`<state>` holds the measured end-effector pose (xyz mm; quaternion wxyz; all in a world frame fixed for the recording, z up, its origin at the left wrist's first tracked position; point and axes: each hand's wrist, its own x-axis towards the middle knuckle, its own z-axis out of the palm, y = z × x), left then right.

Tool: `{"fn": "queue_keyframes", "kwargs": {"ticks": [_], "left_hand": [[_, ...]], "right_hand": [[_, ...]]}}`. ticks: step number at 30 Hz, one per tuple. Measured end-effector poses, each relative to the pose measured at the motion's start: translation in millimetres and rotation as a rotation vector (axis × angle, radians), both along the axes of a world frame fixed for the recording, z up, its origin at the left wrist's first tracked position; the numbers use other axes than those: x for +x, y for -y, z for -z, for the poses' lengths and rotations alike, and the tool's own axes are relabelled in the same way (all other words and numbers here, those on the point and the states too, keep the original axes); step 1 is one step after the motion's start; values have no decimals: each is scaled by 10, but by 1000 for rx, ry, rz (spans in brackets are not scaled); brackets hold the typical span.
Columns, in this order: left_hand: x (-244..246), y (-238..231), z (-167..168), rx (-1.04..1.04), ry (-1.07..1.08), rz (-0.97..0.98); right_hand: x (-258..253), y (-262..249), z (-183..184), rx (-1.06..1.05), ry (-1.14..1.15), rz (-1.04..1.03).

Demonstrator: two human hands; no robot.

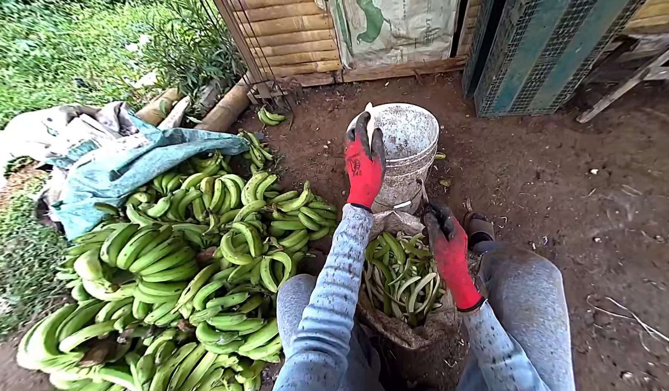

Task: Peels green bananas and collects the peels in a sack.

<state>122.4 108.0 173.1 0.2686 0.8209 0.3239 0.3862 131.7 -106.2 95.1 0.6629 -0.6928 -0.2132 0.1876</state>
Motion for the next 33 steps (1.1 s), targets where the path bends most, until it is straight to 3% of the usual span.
{"fn": "queue_keyframes", "kwargs": {"ticks": [1, 4, 5, 8, 12, 15, 17, 19, 22, 25, 27, 30, 33], "left_hand": [[-26, 110, 289, -56, -173, 74], [-62, 436, 1335, -359, -1011, 231], [-36, 520, 1661, -461, -1201, 245], [-160, 692, 2419, -557, -1267, 195], [-678, 751, 2769, -511, -1052, 78], [-1134, 778, 2691, -618, -796, -104], [-1272, 789, 2522, -797, -387, -176], [-1302, 824, 2271, -1005, 97, -107], [-1247, 848, 1625, -1121, 479, 45], [-1284, 762, 951, -1085, 635, 134], [-1343, 672, 719, -981, 692, 221], [-1380, 653, 570, -1096, 698, 320], [-1478, 809, 678, -1140, 575, 341]], "right_hand": [[34, 32, -40, 18, -19, 4], [86, 72, -70, 53, -2, 13], [84, 71, -62, 58, 5, 12], [58, 71, -35, 62, 42, -13], [80, 113, 6, -3, 85, -35], [58, 89, 32, -50, 124, -78], [23, 67, 31, -72, 167, -121], [5, 48, 55, -128, 218, -161], [4, 29, 65, -228, 293, -206], [-113, 58, 45, -183, 262, -330], [-217, 89, 31, -120, 308, -422], [-362, 114, 89, -78, 539, -511], [-331, 25, 121, -215, 681, -500]]}}
